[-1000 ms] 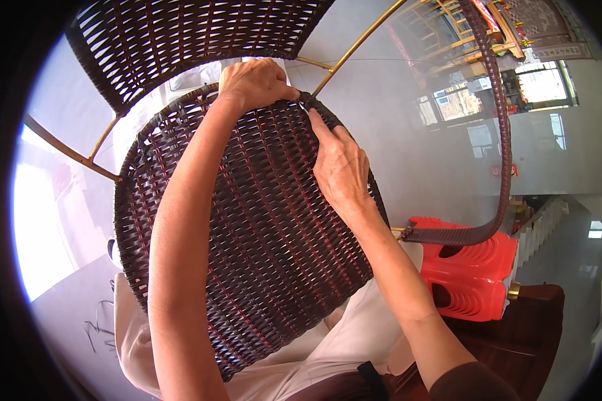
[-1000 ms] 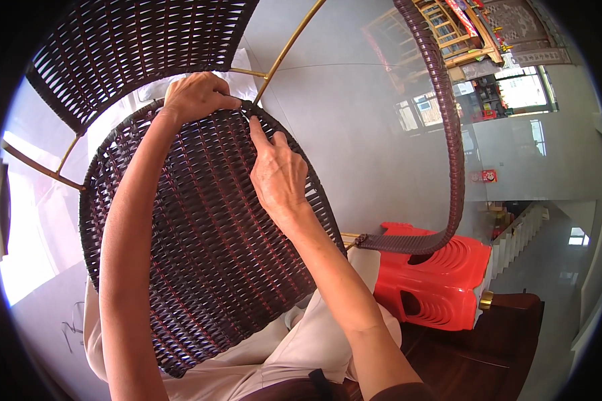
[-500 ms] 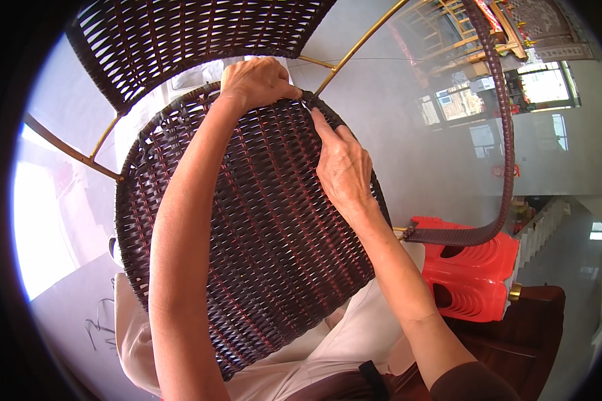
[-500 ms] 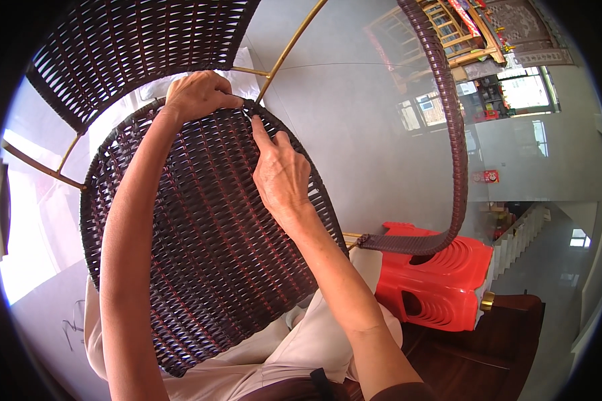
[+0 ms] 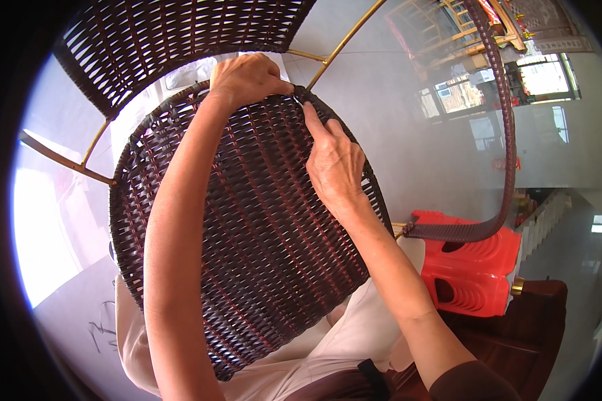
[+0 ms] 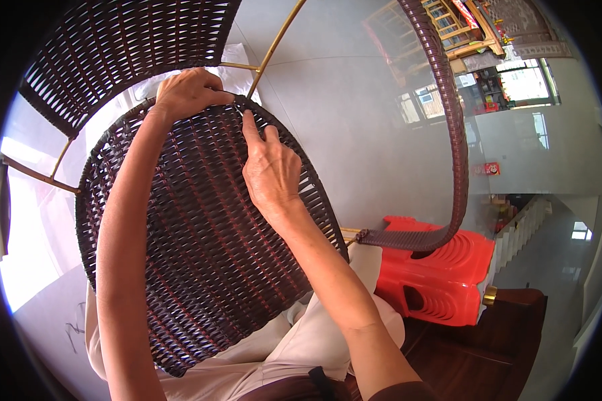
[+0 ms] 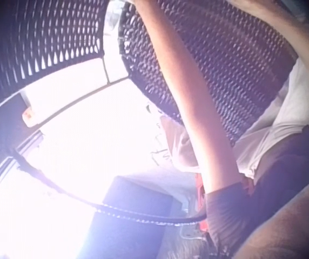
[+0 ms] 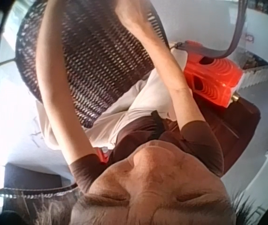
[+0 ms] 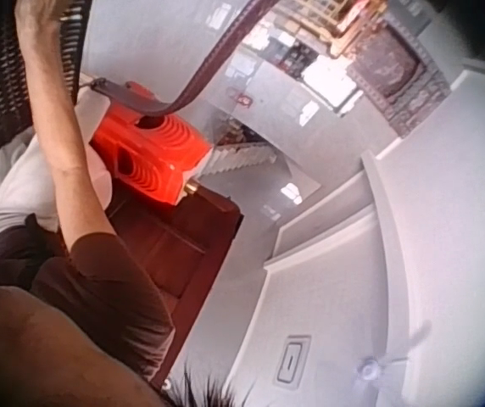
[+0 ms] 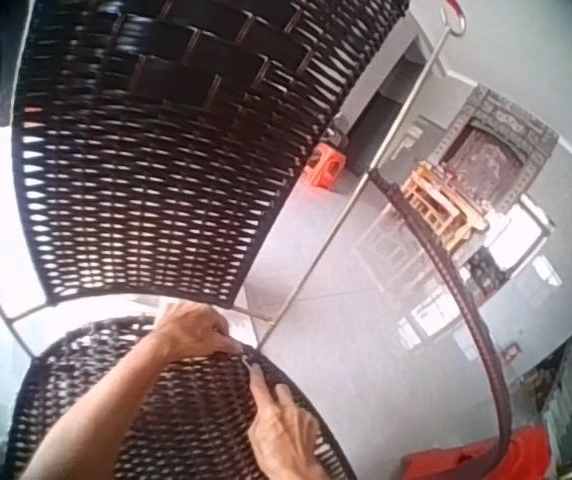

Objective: The person weaves wicker strands into a chair frame and secures them using a screwdriver and shears.

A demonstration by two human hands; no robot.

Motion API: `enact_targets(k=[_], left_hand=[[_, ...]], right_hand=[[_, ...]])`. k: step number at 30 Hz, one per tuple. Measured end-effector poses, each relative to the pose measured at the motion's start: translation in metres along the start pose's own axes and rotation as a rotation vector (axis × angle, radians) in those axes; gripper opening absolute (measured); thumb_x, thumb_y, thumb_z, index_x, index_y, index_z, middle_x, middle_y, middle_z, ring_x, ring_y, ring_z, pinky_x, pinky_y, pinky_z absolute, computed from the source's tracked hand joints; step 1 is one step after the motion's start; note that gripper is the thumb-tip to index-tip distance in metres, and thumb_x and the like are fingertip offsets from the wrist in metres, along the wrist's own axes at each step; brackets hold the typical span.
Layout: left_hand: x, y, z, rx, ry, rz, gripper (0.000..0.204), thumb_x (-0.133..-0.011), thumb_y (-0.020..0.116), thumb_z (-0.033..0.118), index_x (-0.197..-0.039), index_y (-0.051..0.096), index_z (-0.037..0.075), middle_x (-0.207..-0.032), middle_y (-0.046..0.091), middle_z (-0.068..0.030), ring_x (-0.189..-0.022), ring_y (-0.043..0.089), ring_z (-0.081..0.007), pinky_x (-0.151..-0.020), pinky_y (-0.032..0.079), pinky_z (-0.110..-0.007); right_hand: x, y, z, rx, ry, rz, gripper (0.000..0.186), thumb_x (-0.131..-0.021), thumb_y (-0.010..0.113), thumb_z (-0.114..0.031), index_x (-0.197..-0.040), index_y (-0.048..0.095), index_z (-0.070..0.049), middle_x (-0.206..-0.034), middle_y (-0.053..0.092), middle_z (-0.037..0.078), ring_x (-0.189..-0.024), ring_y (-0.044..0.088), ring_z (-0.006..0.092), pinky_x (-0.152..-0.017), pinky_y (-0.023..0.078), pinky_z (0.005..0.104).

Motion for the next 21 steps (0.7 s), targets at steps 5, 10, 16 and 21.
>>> enact_targets(k=[5, 10, 16, 21], left_hand=[[-0.001, 0.002, 0.0, 0.028, 0.03, 0.04, 0.037, -0.069, 0.07, 0.049, -0.087, 0.075, 0.017, -0.081, 0.07, -0.0049, -0.078, 0.067, -0.0221, -0.071, 0.05, -0.035], [-0.003, 0.002, 0.0, 0.0, 0.062, 0.044, 0.037, -0.072, 0.068, 0.05, -0.089, 0.075, 0.018, -0.082, 0.07, -0.0048, -0.08, 0.067, -0.0223, -0.072, 0.05, -0.036], [-0.006, 0.004, -0.005, 0.047, 0.037, -0.025, 0.038, -0.075, 0.066, 0.053, -0.092, 0.074, 0.02, -0.086, 0.071, -0.0049, -0.086, 0.067, -0.0223, -0.077, 0.05, -0.037], [-0.007, 0.005, 0.002, 0.054, 0.042, -0.033, 0.04, -0.075, 0.065, 0.054, -0.091, 0.074, 0.019, -0.087, 0.071, -0.0058, -0.087, 0.067, -0.0232, -0.079, 0.049, -0.037]], right_hand=[[0.002, 0.001, 0.0, 0.03, 0.012, 0.004, 0.058, -0.072, 0.059, 0.007, -0.129, 0.05, -0.001, -0.084, 0.059, 0.019, -0.059, 0.065, 0.0286, -0.048, 0.054, 0.0369], [0.0, 0.006, 0.0, 0.042, 0.06, -0.047, 0.051, -0.078, 0.055, 0.003, -0.128, 0.05, -0.002, -0.087, 0.06, 0.02, -0.062, 0.066, 0.0298, -0.052, 0.055, 0.0385], [-0.006, 0.001, -0.003, -0.045, 0.06, 0.042, 0.052, -0.076, 0.055, 0.005, -0.128, 0.05, -0.002, -0.084, 0.061, 0.019, -0.062, 0.066, 0.0316, -0.052, 0.055, 0.0403], [-0.006, -0.001, 0.006, -0.09, 0.068, 0.044, 0.053, -0.075, 0.056, 0.006, -0.127, 0.052, -0.004, -0.083, 0.06, 0.017, -0.063, 0.065, 0.0325, -0.051, 0.053, 0.0411]])
Point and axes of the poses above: each hand's wrist, its own x-axis away from the middle knuckle, its own y-axis out of the palm, z = x × y, the point moved 10 cm from there along -x, towards the middle knuckle
